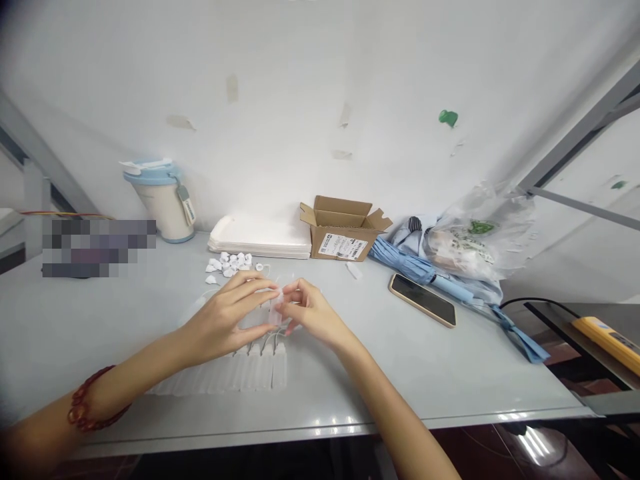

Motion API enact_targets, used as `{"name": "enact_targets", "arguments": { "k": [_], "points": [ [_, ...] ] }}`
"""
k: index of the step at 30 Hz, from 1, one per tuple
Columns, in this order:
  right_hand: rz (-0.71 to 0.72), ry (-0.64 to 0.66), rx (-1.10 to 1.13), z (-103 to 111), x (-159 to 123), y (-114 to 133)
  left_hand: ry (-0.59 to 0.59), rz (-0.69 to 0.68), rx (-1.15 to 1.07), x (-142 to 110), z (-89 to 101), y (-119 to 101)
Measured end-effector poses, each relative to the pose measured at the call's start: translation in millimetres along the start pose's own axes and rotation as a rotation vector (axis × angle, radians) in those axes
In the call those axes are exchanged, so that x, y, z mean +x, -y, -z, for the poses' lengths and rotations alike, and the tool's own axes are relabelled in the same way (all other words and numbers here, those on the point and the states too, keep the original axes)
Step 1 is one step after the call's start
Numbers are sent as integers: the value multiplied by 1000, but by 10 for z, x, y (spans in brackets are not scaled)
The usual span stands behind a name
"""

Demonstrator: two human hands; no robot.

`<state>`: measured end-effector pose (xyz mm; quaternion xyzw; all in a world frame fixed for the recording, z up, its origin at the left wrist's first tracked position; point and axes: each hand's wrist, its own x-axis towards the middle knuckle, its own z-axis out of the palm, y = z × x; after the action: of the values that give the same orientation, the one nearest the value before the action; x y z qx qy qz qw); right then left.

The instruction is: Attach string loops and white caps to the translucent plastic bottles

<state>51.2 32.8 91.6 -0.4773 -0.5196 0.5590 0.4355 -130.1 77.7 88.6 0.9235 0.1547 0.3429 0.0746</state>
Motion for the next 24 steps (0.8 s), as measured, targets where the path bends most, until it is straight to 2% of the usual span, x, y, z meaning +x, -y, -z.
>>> {"name": "enact_targets", "arguments": {
  "k": [3,8,15,19,24],
  "points": [
    [-63,45,-142,76,-1,14,75,-4,-31,-7,8,-34],
    [-173,259,-341,246,-62,87,212,15,-142,-29,-3,-135],
    [-313,525,-519,355,-148,173,373,118,-243,-64,-92,-436],
    [-369,584,-591,359,-134,132,424,120,-230,-95,-152,-516],
    [-385,581,-611,359,-113,99,389,126,-200,-113,-214,-502]
  ]
}}
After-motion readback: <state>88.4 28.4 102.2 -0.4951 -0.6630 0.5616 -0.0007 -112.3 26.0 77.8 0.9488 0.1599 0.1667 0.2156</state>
